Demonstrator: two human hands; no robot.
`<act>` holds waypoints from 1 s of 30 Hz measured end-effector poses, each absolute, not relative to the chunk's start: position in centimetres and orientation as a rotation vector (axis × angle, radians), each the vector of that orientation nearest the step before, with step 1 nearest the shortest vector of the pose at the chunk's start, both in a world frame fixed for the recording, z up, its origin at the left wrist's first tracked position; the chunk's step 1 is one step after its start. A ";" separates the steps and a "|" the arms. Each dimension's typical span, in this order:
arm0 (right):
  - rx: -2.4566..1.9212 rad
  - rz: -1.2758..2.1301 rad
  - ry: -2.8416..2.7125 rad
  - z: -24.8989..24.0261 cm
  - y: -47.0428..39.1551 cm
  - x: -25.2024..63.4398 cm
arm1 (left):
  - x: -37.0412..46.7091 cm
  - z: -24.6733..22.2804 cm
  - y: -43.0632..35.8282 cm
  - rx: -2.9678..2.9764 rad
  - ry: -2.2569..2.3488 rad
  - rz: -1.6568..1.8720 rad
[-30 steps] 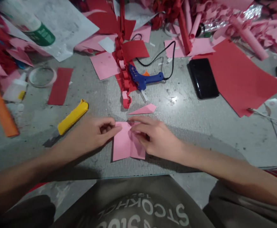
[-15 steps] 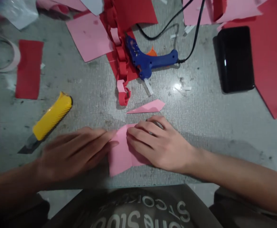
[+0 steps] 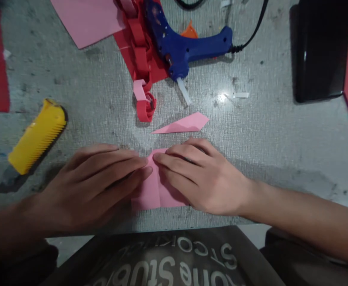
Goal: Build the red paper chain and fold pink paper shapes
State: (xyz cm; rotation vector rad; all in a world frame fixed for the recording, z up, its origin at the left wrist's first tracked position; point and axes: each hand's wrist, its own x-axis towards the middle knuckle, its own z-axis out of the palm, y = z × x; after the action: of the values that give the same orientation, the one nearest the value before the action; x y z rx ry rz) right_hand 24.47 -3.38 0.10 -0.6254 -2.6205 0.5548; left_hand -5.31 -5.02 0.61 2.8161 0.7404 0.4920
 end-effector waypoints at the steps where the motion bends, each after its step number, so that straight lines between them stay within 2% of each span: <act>1: -0.632 0.579 -2.600 0.0 -3.4 24.5 | -5.3 0.5 -5.0 2.813 0.731 0.474; 30: -0.634 0.581 -2.596 0.3 -3.3 24.5 | -6.1 0.2 -4.5 2.839 0.601 0.382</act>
State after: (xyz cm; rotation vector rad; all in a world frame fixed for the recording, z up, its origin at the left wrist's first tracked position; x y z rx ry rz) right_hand 24.49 -3.26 0.27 -0.6339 -2.5957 0.5808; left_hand -6.08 -4.46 0.20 2.8385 0.6007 0.3820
